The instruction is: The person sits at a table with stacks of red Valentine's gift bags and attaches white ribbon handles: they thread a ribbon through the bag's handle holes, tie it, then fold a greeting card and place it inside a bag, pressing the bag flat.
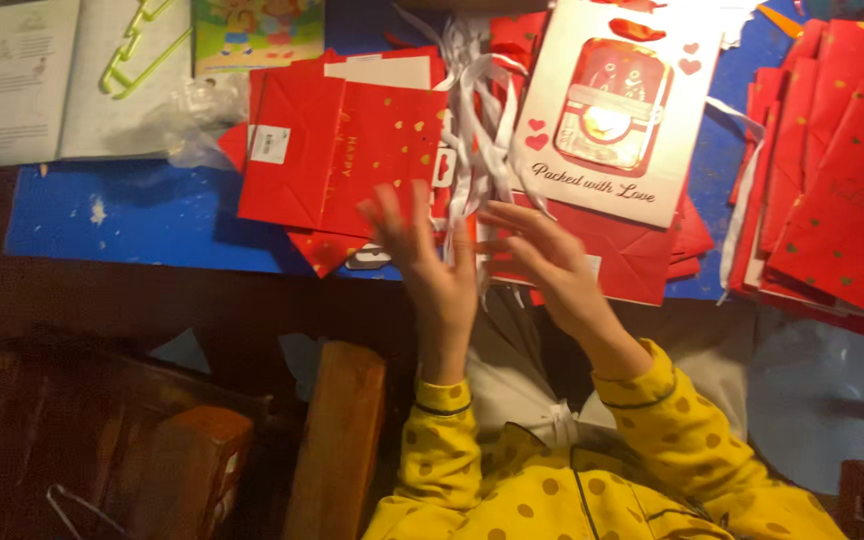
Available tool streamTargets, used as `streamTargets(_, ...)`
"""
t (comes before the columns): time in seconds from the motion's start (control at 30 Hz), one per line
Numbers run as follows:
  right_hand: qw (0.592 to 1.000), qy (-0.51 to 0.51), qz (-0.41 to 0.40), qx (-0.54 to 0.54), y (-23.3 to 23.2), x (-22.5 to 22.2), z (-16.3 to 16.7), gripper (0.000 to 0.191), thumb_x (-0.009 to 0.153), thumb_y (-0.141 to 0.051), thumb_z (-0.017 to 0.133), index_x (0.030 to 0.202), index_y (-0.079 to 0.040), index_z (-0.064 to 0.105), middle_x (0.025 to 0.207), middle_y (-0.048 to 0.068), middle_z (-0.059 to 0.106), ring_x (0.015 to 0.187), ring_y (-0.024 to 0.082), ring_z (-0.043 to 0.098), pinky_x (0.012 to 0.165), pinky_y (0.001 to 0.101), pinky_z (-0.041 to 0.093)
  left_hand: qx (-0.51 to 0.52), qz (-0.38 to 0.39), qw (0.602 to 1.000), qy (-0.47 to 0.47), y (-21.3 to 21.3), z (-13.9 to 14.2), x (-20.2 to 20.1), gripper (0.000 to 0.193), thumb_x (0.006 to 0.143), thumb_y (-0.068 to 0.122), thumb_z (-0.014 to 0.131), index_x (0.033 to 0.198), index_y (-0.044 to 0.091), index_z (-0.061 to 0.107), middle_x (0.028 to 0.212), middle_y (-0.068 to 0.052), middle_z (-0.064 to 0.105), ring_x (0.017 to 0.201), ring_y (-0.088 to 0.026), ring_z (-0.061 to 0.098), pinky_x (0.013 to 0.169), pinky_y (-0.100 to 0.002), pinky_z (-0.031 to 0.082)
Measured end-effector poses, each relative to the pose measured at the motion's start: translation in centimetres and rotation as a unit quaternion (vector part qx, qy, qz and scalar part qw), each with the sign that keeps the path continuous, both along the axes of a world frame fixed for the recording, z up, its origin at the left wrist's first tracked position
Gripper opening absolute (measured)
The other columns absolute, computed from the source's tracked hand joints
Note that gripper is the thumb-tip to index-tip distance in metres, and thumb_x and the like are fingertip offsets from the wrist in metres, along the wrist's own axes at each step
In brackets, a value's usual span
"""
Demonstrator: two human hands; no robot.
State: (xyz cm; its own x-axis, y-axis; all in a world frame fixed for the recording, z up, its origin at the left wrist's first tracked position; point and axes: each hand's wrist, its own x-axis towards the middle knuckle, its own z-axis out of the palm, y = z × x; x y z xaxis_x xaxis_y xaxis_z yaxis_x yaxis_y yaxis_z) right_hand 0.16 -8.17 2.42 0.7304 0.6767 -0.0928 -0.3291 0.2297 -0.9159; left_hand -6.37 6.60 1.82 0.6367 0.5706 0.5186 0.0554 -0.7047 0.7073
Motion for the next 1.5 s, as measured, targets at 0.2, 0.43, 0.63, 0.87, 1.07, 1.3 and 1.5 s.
streamTargets(0.2,0.69,-0.562,-0.216,-0.402,-5.0,2.6,1.8,0.045,0.099,-0.007,0.064,0.144,-0.006,0.057,0.15,0.013,0.056,0.147,0.035,0.045,0.122,0.0467,0.039,0.005,-0.189,0.982,0.001,-5.4,0.6,4.1,0.039,0.103,0.011,0.061,0.142,0.009,0.061,0.157,-0.017,0.051,0.154,-0.039,0.041,0.128,-0.051,0.035)
streamTargets(0.43,0.68,-0.553,-0.147,-0.458,-6.9,1.2,0.8,0.061,0.089,-0.016,0.074,0.146,-0.007,0.054,0.15,0.013,0.056,0.139,0.032,0.05,0.118,0.0513,0.036,-0.019,-0.256,0.966,0.017,-6.2,0.5,5.3,0.044,0.102,0.014,0.064,0.145,0.007,0.058,0.153,-0.017,0.054,0.149,-0.036,0.046,0.126,-0.049,0.035)
streamTargets(0.63,0.633,-0.604,-0.168,-0.454,-6.6,3.6,1.6,0.07,0.076,-0.024,0.08,0.139,-0.005,0.057,0.145,0.022,0.054,0.133,0.042,0.047,0.109,0.0556,0.035,-0.038,-0.269,0.962,0.008,-5.9,0.2,4.7,0.044,0.102,0.014,0.064,0.145,0.004,0.056,0.151,-0.02,0.055,0.146,-0.037,0.05,0.124,-0.049,0.037)
streamTargets(0.87,0.591,-0.653,-0.173,-0.441,-7.3,4.9,3.3,0.037,0.092,-0.003,0.069,0.129,-0.01,0.069,0.132,0.013,0.07,0.126,0.032,0.066,0.103,0.0395,0.055,-0.091,-0.26,0.961,-0.014,-5.3,2.4,3.6,0.035,0.104,0.011,0.062,0.139,0.004,0.061,0.149,-0.016,0.059,0.146,-0.033,0.053,0.122,-0.043,0.045)
streamTargets(1.07,0.599,-0.639,-0.244,-0.415,-9.7,1.2,7.9,0.029,0.097,0.004,0.066,0.123,-0.007,0.071,0.124,0.012,0.073,0.119,0.031,0.071,0.098,0.0387,0.058,-0.069,-0.227,0.97,-0.048,-4.8,7.5,-0.5,0.027,0.109,0.011,0.057,0.135,0.006,0.064,0.147,-0.012,0.061,0.148,-0.03,0.054,0.127,-0.042,0.044)
streamTargets(1.3,0.673,-0.603,-0.215,-0.37,-8.4,-2.3,5.8,0.023,0.095,0.005,0.069,0.116,-0.004,0.072,0.1,0.008,0.077,0.109,0.028,0.076,0.082,0.0342,0.059,-0.111,-0.206,0.972,-0.011,-2.0,6.2,0.4,0.047,0.114,0.031,0.046,0.147,-0.003,0.047,0.15,-0.022,0.056,0.146,-0.036,0.051,0.122,-0.046,0.04)
streamTargets(1.5,0.784,-0.456,-0.333,-0.258,-9.7,-0.1,5.0,0.019,0.11,0.011,0.056,0.122,0.003,0.069,0.108,0.014,0.077,0.1,0.02,0.078,0.093,0.0309,0.061,-0.084,-0.161,0.983,0.01,-4.0,1.3,-2.7,0.062,0.113,0.045,0.041,0.151,-0.004,0.041,0.153,-0.022,0.053,0.146,-0.039,0.051,0.126,-0.047,0.036)
